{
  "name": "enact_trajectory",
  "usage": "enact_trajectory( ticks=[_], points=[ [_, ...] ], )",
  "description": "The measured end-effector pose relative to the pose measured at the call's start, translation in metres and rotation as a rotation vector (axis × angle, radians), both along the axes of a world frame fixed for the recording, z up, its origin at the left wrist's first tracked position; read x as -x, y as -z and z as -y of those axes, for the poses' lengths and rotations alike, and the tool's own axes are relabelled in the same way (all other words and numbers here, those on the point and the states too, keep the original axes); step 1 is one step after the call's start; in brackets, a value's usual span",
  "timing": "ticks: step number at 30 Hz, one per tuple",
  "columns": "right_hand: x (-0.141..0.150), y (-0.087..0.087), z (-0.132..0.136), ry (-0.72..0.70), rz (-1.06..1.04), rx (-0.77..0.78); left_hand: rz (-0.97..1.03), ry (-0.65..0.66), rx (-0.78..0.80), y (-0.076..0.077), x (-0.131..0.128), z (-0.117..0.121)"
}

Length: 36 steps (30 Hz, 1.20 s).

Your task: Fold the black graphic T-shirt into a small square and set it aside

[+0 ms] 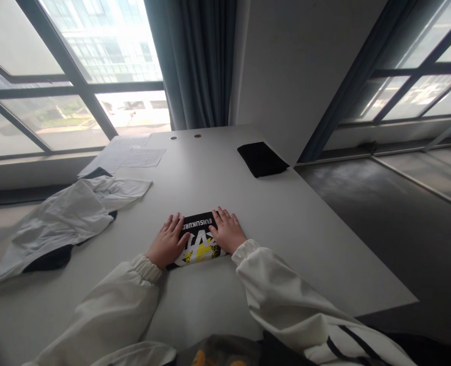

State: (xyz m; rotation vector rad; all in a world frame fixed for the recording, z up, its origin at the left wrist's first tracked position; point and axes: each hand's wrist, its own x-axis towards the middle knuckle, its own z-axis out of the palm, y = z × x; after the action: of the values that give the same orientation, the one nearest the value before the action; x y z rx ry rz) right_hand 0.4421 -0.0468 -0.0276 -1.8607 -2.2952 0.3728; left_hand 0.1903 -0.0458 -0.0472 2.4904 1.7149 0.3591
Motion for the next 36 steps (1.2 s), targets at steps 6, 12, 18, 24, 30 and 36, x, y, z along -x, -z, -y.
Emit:
enact_trajectory(
  ticks=[6, 12, 18, 24, 30, 36],
  points=[
    [-0.028, -0.005, -0.004, -0.148, -0.126, -0.042, 0.037, 0.074, 0.035, -0.011, 0.041, 0.004],
    [-0.055, -0.019, 0.025, -0.588, -0.292, -0.047, 0.079, 0.592, 0.099, -0.045, 0.042, 0.04],
    [-0.069, -0.009, 0.029, -0.488, -0.338, -0.014, 0.146, 0.488, 0.148, -0.038, 0.046, 0.045],
    [-0.073, -0.004, 0.025, -0.563, -0.361, -0.142, 0.228, 0.509, 0.165, -0.038, 0.056, 0.035],
    [-0.068, -0.017, 0.028, -0.494, -0.426, -0.206, 0.323, 0.439, 0.123, -0.041, 0.057, 0.033],
    [-0.054, -0.032, 0.034, -0.239, -0.59, -0.301, 0.551, 0.183, 0.078, -0.06, 0.046, 0.035]
  ],
)
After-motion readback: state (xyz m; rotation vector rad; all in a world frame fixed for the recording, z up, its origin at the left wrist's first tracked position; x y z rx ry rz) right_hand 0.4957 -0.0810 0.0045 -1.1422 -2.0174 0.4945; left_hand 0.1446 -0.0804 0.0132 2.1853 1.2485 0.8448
